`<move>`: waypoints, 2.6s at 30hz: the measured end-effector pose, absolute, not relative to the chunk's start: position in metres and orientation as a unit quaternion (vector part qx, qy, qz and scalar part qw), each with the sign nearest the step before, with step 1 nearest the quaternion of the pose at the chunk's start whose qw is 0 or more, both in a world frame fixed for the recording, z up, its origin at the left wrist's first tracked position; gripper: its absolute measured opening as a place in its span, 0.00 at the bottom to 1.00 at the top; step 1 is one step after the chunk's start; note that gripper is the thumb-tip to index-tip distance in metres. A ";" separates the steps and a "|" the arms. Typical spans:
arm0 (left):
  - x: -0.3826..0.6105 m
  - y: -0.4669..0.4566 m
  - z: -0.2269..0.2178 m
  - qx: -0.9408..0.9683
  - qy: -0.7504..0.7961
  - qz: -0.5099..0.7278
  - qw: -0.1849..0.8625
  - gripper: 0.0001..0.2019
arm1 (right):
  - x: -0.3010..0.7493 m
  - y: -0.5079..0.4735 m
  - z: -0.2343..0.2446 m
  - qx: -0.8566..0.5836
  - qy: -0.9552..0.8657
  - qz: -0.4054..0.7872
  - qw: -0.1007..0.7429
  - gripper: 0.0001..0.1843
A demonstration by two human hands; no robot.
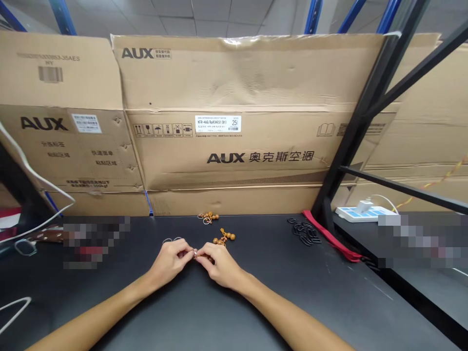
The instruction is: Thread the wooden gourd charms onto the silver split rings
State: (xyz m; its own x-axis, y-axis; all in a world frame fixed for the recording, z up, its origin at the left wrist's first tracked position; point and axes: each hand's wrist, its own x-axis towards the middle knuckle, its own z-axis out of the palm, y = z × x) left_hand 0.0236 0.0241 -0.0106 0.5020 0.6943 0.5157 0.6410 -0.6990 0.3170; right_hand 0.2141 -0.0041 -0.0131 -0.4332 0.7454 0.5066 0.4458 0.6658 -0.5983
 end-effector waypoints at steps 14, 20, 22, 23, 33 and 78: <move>0.024 0.024 -0.008 0.832 0.407 0.361 0.106 0.13 | 0.215 -0.002 -0.018 -0.363 -0.841 0.156 0.370 0.09; 0.019 0.030 0.002 0.818 0.460 0.321 0.127 0.11 | 0.221 0.004 -0.023 -0.392 -0.854 0.028 0.341 0.11; 0.016 0.033 0.002 0.818 0.490 0.286 0.095 0.11 | 0.224 0.007 -0.024 -0.413 -0.852 -0.006 0.323 0.12; 0.015 0.034 0.002 0.814 0.507 0.271 0.079 0.11 | 0.226 0.009 -0.024 -0.426 -0.848 -0.018 0.313 0.12; 0.011 0.037 -0.007 0.803 0.540 0.253 0.003 0.02 | 0.231 0.009 -0.018 -0.507 -0.805 -0.065 0.300 0.12; 0.068 0.067 -0.020 0.890 0.383 0.246 0.008 0.17 | 0.263 0.038 -0.028 -0.646 -0.715 -0.029 0.267 0.11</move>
